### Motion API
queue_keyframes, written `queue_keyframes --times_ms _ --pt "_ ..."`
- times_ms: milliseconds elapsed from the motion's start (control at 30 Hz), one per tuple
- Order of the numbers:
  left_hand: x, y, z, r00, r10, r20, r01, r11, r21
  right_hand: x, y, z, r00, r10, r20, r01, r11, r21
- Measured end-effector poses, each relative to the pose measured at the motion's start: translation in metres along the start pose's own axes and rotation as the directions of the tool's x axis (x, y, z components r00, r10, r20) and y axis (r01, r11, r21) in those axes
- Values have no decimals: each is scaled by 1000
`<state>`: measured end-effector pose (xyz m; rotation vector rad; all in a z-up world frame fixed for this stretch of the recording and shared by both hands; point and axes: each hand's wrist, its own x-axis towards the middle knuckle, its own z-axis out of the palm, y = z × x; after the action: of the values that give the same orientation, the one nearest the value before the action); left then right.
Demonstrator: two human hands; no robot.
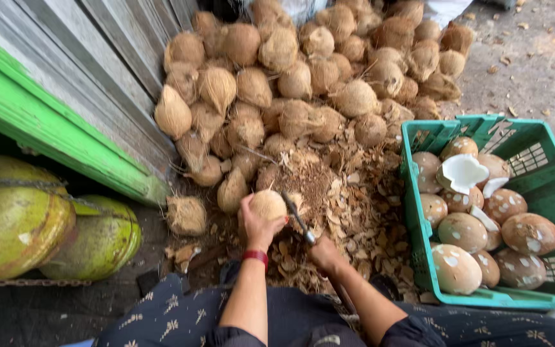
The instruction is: The person uses a curved knife to peel the fibrous husk off a coconut while seated on the ground. The peeled coconut is then placed into a green crate alongside other processed coconuts.
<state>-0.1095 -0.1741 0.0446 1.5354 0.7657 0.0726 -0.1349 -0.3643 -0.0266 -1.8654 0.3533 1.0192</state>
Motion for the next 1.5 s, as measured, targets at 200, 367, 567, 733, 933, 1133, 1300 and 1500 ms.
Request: queue_keyframes --times_ms 200,367,567,733,933,1133,1300,1500 --pt "-9 -33 -16 974 -78 -212 16 961 -278 -12 -34 26 989 -130 -69 99 932 -348" --pt "6 -8 -24 997 69 29 -73 976 204 -67 -70 -3 982 -186 -37 185 982 -36" --pt "17 3 -23 980 176 89 -197 880 431 -77 -70 -8 885 -441 -150 455 887 82" --pt "6 -21 -15 996 71 -52 -47 928 369 -46 -44 -11 984 -25 177 -3 988 156" --pt "6 -28 -11 956 205 -208 -163 965 205 -16 -36 -1 995 42 -86 -58 979 -194" --pt "-7 -24 -16 899 412 -148 -322 850 416 25 -12 8 984 -117 -132 54 914 -403" --pt "-12 -16 -14 920 365 -142 -265 847 461 22 -24 4 978 -118 -173 31 899 -438" --pt "-9 -15 -32 991 -32 -128 64 966 251 -66 -81 -6 964 -212 -158 148 927 -345"
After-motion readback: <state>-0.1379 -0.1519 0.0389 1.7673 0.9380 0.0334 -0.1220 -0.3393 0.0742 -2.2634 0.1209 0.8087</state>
